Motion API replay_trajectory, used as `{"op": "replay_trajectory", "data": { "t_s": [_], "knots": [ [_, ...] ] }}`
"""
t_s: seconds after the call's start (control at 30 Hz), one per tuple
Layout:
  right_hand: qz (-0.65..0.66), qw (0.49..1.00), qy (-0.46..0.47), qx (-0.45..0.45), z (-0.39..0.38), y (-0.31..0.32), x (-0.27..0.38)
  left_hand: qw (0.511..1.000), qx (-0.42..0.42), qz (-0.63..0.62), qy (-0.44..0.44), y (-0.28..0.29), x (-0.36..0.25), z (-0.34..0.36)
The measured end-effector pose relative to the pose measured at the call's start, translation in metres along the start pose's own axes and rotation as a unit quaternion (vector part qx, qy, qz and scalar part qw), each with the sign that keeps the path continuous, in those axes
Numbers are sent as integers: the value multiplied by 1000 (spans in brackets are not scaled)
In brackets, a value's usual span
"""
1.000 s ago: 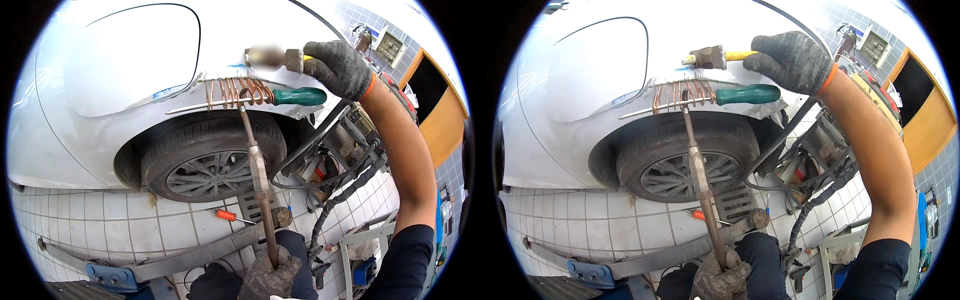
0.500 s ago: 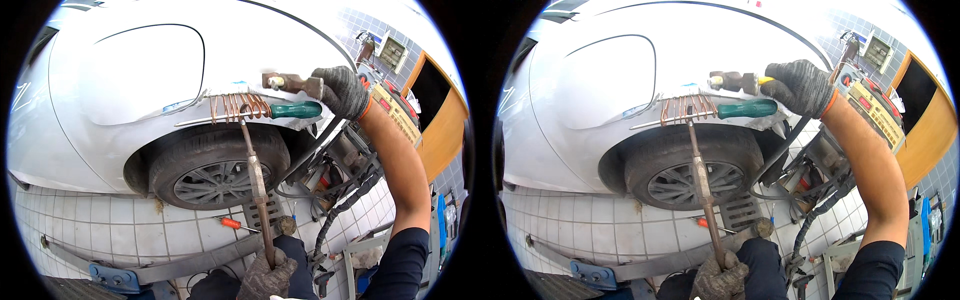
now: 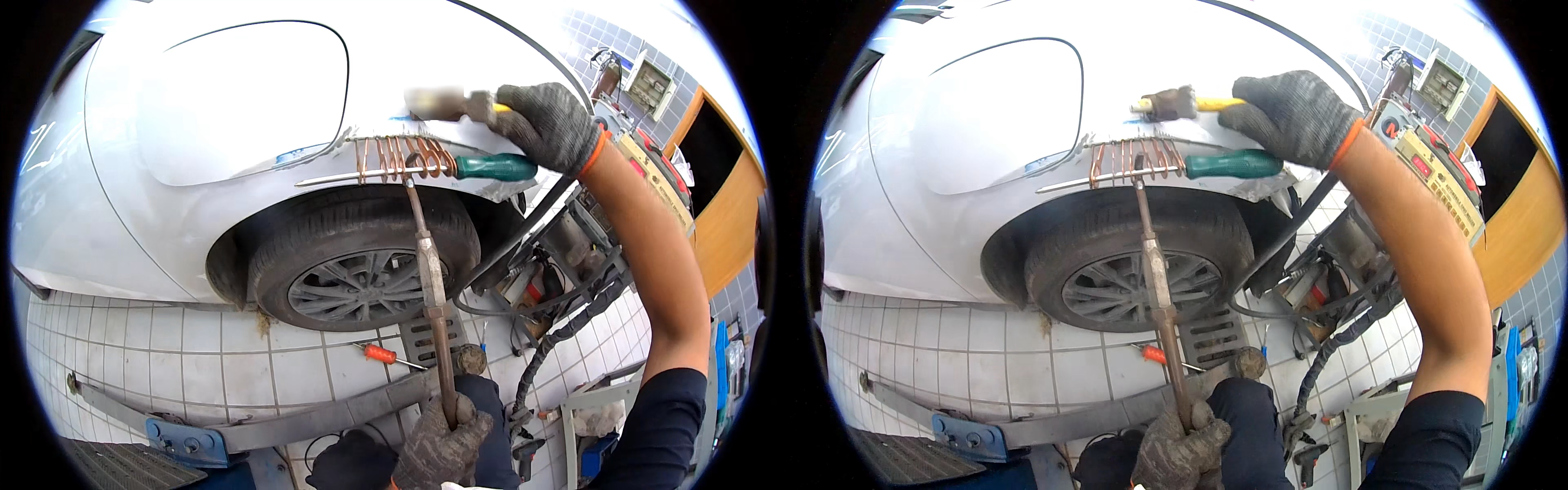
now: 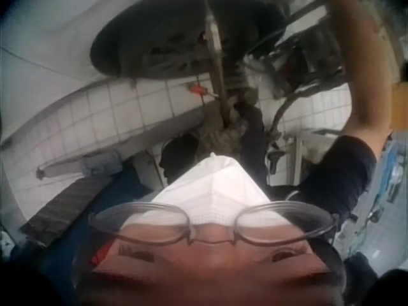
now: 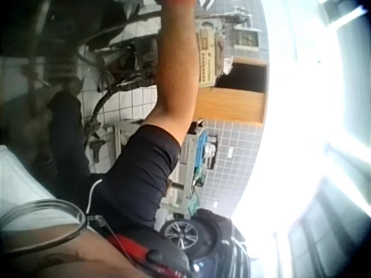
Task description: The person uses a heat gun and a metal pulling tool to pull out a dent on the car's rear bumper. They then use a hammer to tap the area and a grinder to smooth the surface, removing paint and filler material.
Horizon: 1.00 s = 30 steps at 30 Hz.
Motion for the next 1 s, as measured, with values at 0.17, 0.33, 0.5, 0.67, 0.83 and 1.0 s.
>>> {"op": "replay_trajectory", "data": {
  "t_s": [0.17,0.33,0.5,0.67,0.83,1.0],
  "knots": [
    [66,998,-6,7,-1,4,-4,1000,-1,-4,1,0,0,-2],
    [6,1000,-20,10,13,6,10,1000,1,-5,-8,-1,-3,-2],
    [-26,997,-63,36,32,6,28,1000,-6,-6,-8,2,-6,-3],
    [-37,999,4,30,28,0,23,1000,2,-7,-13,-3,-5,-3],
    [-69,997,24,0,35,7,47,1000,-9,-3,-17,0,-6,-5],
    [-103,994,10,27,42,3,53,1000,-13,-3,-21,1,-5,-5]
  ]
}}
Point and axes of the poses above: each hand's wrist, its own z-axis towards the middle knuckle, its own y-axis out of the back of the hand, x = y × z, the point moved 1 cm from there along z, towards the middle knuckle, and after that the axes turned 10 degrees about z, right-handed, at the moved point
